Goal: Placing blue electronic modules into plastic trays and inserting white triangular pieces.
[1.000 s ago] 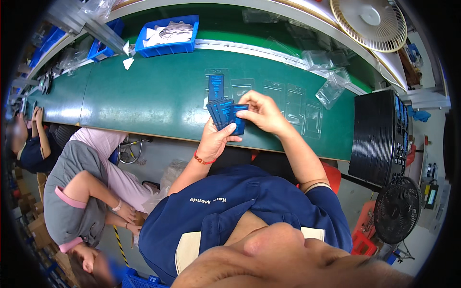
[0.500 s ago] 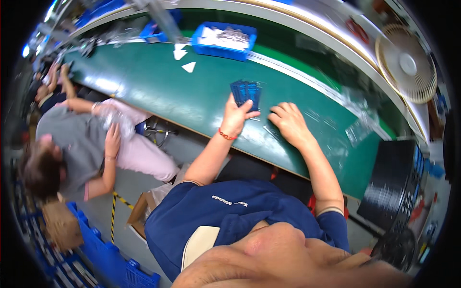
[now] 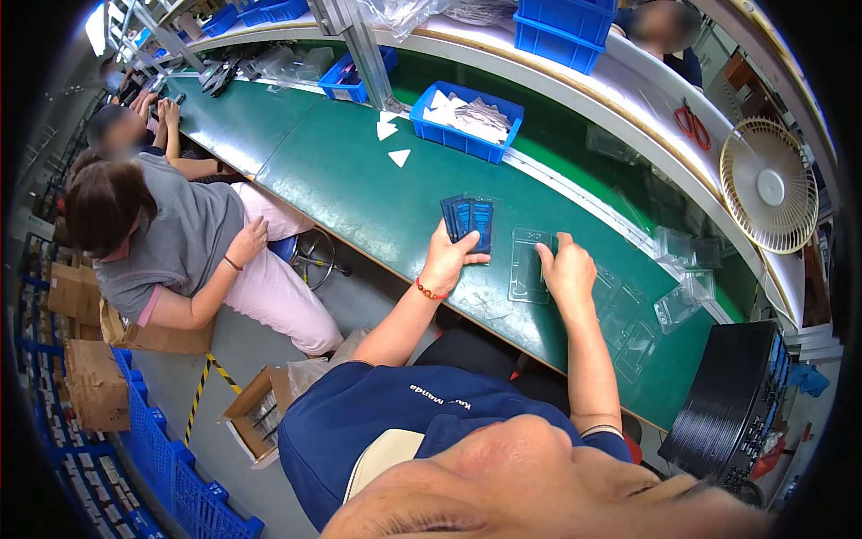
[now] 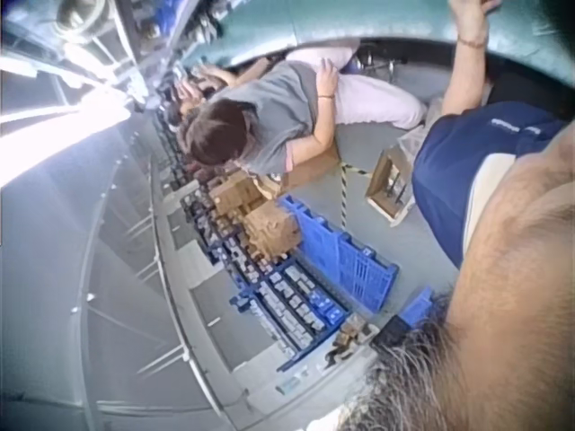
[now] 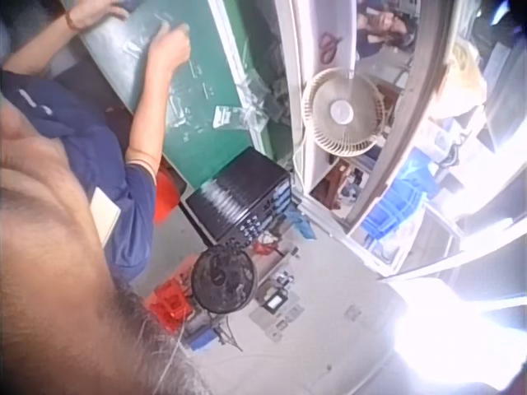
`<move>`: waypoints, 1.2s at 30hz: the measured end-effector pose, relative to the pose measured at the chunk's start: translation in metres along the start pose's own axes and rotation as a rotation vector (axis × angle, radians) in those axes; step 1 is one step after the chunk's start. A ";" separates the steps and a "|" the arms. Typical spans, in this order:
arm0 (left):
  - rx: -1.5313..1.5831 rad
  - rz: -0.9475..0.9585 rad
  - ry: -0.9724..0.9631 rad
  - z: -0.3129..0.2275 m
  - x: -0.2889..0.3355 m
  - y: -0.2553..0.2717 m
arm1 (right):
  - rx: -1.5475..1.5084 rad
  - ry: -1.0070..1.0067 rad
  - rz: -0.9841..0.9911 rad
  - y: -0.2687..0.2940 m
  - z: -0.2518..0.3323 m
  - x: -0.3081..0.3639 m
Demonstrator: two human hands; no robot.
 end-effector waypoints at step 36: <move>0.149 0.051 0.064 0.040 0.046 -0.045 | -0.302 0.250 -0.099 -0.013 -0.007 0.015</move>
Point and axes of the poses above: each hand's wrist, its own x-axis away from the middle knuckle, its own y-axis out of the back of the hand, z = x × y, the point moved 7 cm from there along -x, towards the middle knuckle, and after that the axes turned 6 degrees about -y, right-handed, at the moved point
